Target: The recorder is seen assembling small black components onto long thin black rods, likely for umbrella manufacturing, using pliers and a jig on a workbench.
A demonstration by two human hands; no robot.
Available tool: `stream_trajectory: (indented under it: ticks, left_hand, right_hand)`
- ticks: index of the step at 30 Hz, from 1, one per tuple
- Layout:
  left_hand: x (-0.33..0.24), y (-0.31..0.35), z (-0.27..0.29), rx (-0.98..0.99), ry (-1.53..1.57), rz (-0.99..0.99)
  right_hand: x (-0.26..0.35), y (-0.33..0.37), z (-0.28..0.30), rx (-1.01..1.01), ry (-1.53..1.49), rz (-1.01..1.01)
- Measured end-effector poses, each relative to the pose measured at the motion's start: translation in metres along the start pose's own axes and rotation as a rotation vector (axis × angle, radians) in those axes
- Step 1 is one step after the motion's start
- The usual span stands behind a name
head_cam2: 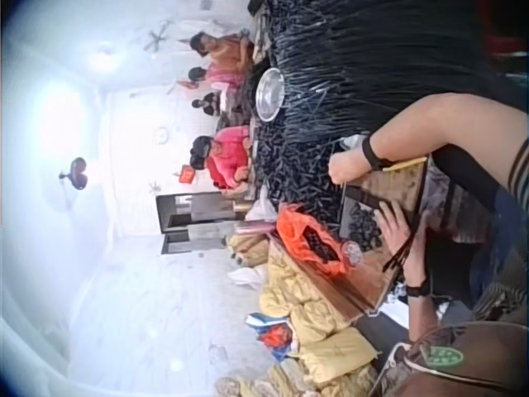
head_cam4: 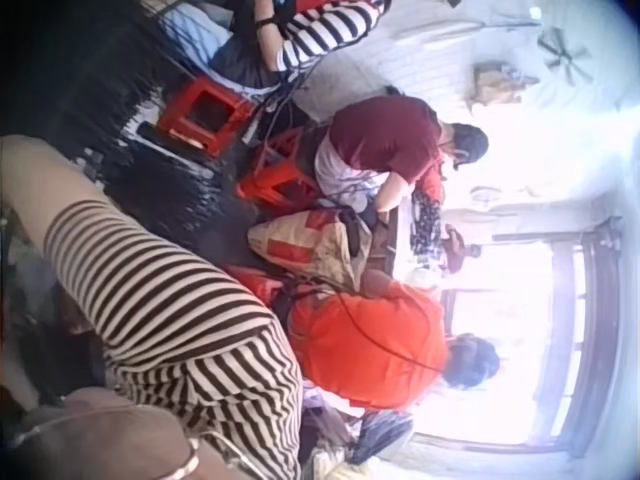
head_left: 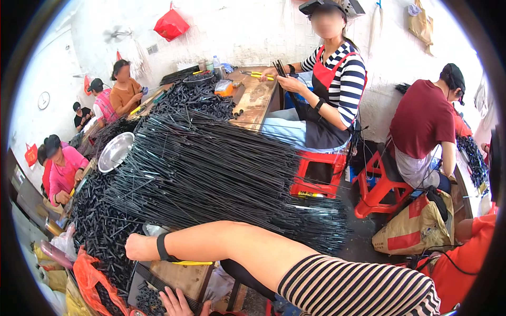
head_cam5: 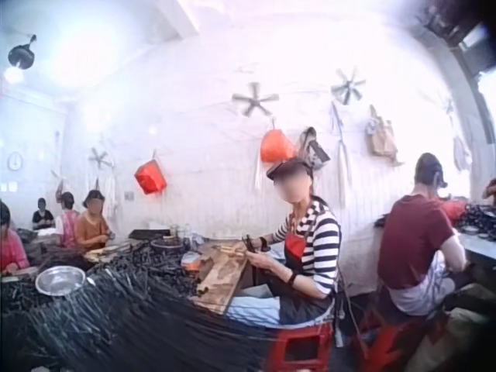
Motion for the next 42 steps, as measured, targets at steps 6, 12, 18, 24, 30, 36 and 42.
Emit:
stream_trajectory:
  ticks: [6,12,18,24,30,36,42]
  left_hand:
    - [0.003,-0.001,-0.001,0.026,0.074,0.039]
    - [0.006,0.000,-0.004,0.006,0.055,0.025]
    - [-0.004,-0.001,0.000,-0.098,-0.114,-0.059]
    - [0.013,0.007,-0.014,-0.084,0.194,0.057]
    - [0.017,-0.006,-0.018,-0.165,0.191,0.008]
    - [0.024,0.014,-0.015,-0.138,0.173,0.041]
    - [0.021,0.011,-0.022,-0.124,0.171,0.031]
  right_hand:
    - [0.001,-0.001,0.001,0.032,0.013,0.010]
    - [-0.003,0.001,0.008,0.063,-0.018,0.024]
    - [-0.005,0.007,0.006,0.026,-0.026,0.007]
    - [-0.001,0.003,0.016,-0.004,-0.203,0.038]
    - [-0.030,0.006,0.010,0.126,-0.173,-0.024]
    - [-0.005,-0.004,0.005,0.098,-0.236,0.031]
    - [-0.009,-0.003,0.008,0.085,-0.213,0.077]
Point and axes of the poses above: each hand's wrist, its own y-axis away from the middle knuckle, its own z-axis out of the back of the hand, x = y × z, the point moved 2 cm from there along -y, towards the middle knuckle, and after that the axes turned 1 degree about y, right-handed, at the moved point
